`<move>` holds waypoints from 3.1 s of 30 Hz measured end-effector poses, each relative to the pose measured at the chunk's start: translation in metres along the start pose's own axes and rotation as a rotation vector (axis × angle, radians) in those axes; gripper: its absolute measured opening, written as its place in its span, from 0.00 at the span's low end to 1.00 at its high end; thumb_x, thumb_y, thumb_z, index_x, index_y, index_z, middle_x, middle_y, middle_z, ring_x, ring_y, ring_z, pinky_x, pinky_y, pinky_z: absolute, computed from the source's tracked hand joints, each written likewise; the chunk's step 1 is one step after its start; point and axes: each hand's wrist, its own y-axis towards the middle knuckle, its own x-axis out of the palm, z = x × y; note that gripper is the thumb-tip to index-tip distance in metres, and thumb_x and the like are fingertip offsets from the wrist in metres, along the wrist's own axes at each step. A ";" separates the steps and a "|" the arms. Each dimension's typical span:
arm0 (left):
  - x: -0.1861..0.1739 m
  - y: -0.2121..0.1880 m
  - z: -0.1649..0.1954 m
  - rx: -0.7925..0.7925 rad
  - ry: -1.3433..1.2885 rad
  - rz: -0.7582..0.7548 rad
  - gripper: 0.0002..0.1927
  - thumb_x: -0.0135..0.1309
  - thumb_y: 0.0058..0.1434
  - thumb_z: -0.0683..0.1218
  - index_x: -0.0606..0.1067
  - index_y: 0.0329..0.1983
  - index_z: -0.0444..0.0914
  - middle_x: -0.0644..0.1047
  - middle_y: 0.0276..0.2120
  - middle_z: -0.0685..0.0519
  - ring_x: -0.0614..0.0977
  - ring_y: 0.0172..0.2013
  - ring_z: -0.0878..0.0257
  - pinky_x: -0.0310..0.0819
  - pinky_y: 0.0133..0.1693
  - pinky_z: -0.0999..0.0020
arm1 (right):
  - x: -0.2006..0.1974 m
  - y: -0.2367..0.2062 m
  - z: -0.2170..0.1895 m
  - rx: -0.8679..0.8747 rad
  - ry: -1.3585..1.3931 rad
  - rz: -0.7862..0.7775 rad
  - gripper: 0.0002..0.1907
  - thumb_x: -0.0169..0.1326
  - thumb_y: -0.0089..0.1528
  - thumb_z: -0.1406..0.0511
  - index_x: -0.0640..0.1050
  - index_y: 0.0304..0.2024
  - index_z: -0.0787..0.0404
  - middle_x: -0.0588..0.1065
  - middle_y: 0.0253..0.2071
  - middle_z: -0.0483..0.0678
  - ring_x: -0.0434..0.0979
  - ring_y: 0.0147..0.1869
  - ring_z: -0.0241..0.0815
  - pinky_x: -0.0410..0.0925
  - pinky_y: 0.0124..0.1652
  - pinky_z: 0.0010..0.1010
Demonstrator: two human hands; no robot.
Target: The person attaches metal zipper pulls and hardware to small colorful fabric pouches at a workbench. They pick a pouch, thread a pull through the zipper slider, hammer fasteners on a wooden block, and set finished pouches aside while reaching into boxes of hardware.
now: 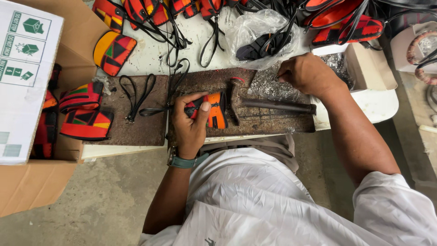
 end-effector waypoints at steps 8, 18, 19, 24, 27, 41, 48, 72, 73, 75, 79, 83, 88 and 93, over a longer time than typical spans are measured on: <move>0.009 0.006 -0.005 -0.005 -0.038 -0.020 0.16 0.58 0.71 0.49 0.73 0.53 0.33 0.81 0.49 0.48 0.80 0.45 0.66 0.76 0.50 0.70 | -0.006 -0.003 0.013 0.021 0.076 0.046 0.08 0.58 0.62 0.67 0.84 0.43 0.56 0.81 0.35 0.52 0.81 0.35 0.53 0.73 0.40 0.40; 0.030 0.011 0.003 0.031 -0.119 -0.035 0.17 0.57 0.73 0.50 0.71 0.55 0.34 0.80 0.51 0.48 0.81 0.49 0.66 0.77 0.52 0.70 | 0.025 -0.028 -0.065 -0.020 1.055 0.194 0.07 0.64 0.60 0.77 0.81 0.37 0.63 0.80 0.37 0.44 0.76 0.40 0.27 0.70 0.40 0.20; 0.035 0.011 0.004 0.022 -0.152 -0.043 0.17 0.57 0.72 0.49 0.71 0.55 0.34 0.80 0.51 0.48 0.81 0.49 0.66 0.77 0.52 0.69 | 0.034 -0.026 -0.076 -0.072 1.158 0.216 0.10 0.64 0.61 0.77 0.77 0.40 0.62 0.78 0.38 0.43 0.75 0.41 0.27 0.69 0.41 0.20; 0.041 0.011 0.011 0.028 -0.151 -0.059 0.17 0.58 0.72 0.50 0.71 0.55 0.34 0.81 0.49 0.48 0.82 0.46 0.66 0.79 0.50 0.69 | 0.061 -0.017 -0.102 -0.196 1.590 0.245 0.19 0.60 0.63 0.78 0.64 0.45 0.58 0.75 0.40 0.42 0.75 0.44 0.28 0.69 0.45 0.20; 0.039 0.013 0.014 0.040 -0.087 -0.059 0.17 0.59 0.71 0.50 0.71 0.54 0.34 0.82 0.47 0.48 0.83 0.45 0.65 0.80 0.48 0.69 | 0.061 -0.018 -0.102 -0.317 1.604 0.296 0.21 0.62 0.63 0.78 0.64 0.45 0.57 0.70 0.43 0.41 0.73 0.49 0.29 0.69 0.51 0.22; 0.043 0.009 0.009 0.123 0.028 -0.051 0.18 0.61 0.69 0.48 0.71 0.54 0.34 0.81 0.48 0.46 0.84 0.47 0.62 0.80 0.50 0.67 | 0.067 -0.030 -0.092 -0.245 1.582 0.263 0.20 0.57 0.60 0.82 0.65 0.45 0.58 0.73 0.44 0.43 0.73 0.48 0.30 0.69 0.47 0.22; 0.034 0.010 0.013 0.051 -0.071 -0.178 0.22 0.61 0.66 0.42 0.67 0.59 0.34 0.79 0.52 0.46 0.83 0.50 0.60 0.80 0.53 0.66 | 0.079 -0.032 -0.106 -0.198 1.723 0.353 0.20 0.59 0.62 0.81 0.66 0.47 0.58 0.74 0.43 0.43 0.75 0.47 0.30 0.70 0.49 0.23; 0.000 -0.010 -0.009 -0.058 -0.001 -0.082 0.15 0.63 0.64 0.43 0.71 0.49 0.35 0.80 0.46 0.50 0.79 0.43 0.67 0.77 0.47 0.70 | 0.032 0.015 -0.007 0.197 -0.208 -0.100 0.11 0.53 0.64 0.54 0.83 0.42 0.46 0.81 0.41 0.52 0.81 0.44 0.57 0.73 0.43 0.48; 0.001 -0.010 -0.008 -0.090 0.008 -0.071 0.16 0.64 0.63 0.44 0.70 0.48 0.35 0.80 0.45 0.50 0.79 0.43 0.67 0.77 0.47 0.70 | 0.030 0.013 -0.007 0.206 -0.210 -0.102 0.11 0.53 0.65 0.54 0.83 0.43 0.46 0.81 0.41 0.52 0.81 0.45 0.57 0.73 0.43 0.48; 0.003 -0.010 -0.008 -0.087 -0.019 -0.049 0.17 0.64 0.63 0.44 0.69 0.48 0.35 0.80 0.45 0.49 0.79 0.43 0.67 0.77 0.47 0.69 | 0.024 0.009 -0.006 0.199 -0.113 -0.038 0.11 0.54 0.64 0.54 0.83 0.43 0.48 0.82 0.42 0.52 0.81 0.46 0.58 0.72 0.44 0.49; 0.001 -0.012 -0.011 -0.070 -0.089 -0.005 0.18 0.62 0.65 0.44 0.68 0.51 0.35 0.79 0.48 0.49 0.78 0.45 0.66 0.76 0.49 0.69 | 0.019 0.008 -0.003 0.267 -0.114 -0.082 0.12 0.55 0.65 0.55 0.83 0.47 0.47 0.81 0.42 0.55 0.81 0.46 0.59 0.72 0.45 0.49; -0.002 -0.012 -0.016 -0.026 -0.068 0.025 0.17 0.62 0.65 0.43 0.68 0.51 0.35 0.80 0.48 0.48 0.80 0.46 0.65 0.77 0.51 0.68 | 0.028 0.013 -0.001 0.200 -0.088 -0.104 0.12 0.54 0.63 0.57 0.83 0.46 0.46 0.82 0.44 0.52 0.81 0.48 0.58 0.73 0.45 0.49; -0.007 -0.010 -0.021 0.011 -0.033 0.036 0.15 0.62 0.65 0.44 0.71 0.50 0.35 0.79 0.45 0.49 0.80 0.46 0.64 0.76 0.51 0.68 | 0.031 0.019 0.012 0.161 -0.112 -0.106 0.13 0.54 0.67 0.55 0.82 0.49 0.50 0.81 0.44 0.56 0.80 0.48 0.61 0.72 0.45 0.50; -0.012 -0.009 -0.024 -0.046 -0.084 0.070 0.15 0.62 0.65 0.46 0.72 0.50 0.35 0.79 0.43 0.51 0.79 0.43 0.67 0.76 0.48 0.70 | 0.027 0.019 0.022 0.112 -0.090 -0.006 0.13 0.54 0.66 0.56 0.82 0.48 0.53 0.81 0.41 0.56 0.81 0.42 0.61 0.73 0.43 0.47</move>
